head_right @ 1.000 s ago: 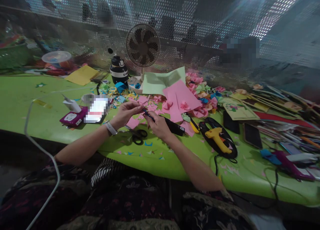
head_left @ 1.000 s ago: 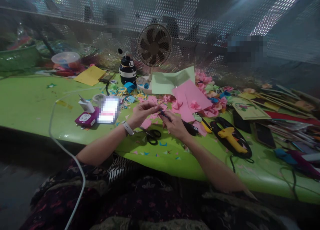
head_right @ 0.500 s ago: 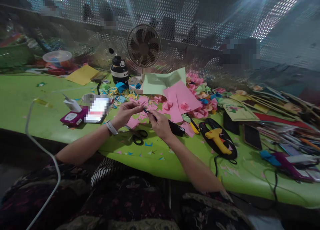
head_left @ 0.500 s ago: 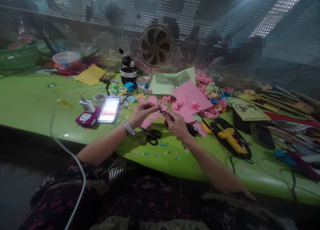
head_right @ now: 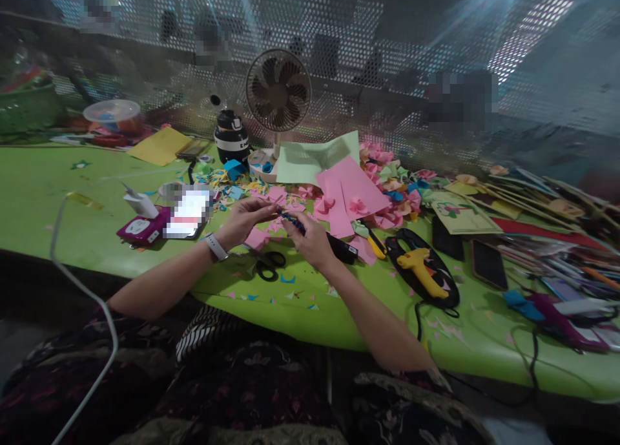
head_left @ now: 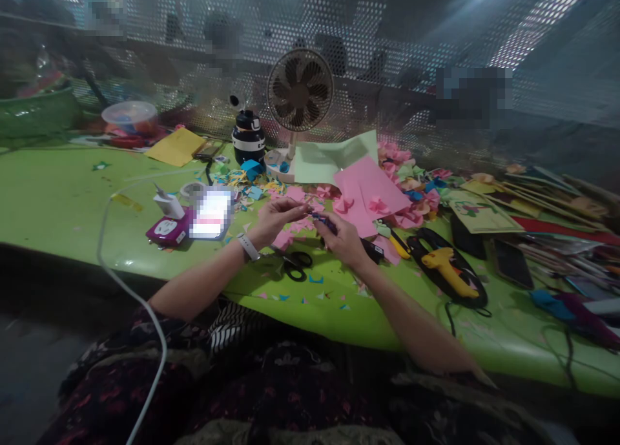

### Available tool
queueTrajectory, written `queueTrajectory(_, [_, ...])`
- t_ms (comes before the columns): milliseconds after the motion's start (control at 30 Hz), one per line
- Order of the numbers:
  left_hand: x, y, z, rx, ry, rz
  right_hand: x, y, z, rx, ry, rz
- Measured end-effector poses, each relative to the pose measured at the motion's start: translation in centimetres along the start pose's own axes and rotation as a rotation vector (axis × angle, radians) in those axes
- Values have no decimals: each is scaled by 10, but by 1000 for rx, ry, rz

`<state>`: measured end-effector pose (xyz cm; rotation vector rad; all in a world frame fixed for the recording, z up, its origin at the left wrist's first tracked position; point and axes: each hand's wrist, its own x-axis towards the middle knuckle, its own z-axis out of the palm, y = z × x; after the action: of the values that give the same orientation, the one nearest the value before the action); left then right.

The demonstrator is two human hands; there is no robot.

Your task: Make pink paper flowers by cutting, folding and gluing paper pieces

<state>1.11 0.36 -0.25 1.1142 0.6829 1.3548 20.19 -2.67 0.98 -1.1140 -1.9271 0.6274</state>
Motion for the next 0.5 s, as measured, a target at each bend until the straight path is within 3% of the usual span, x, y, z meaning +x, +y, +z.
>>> queueTrajectory(133, [0,1,0,77,26,58,-1,1,1,-76,116,-109])
queueTrajectory(267, [0,0,0,108,22,86,0,5,2,-53,71,-115])
queueTrajectory(500, [-1,-1,2,-27,8,-2,0,7,6,-99,56,-130])
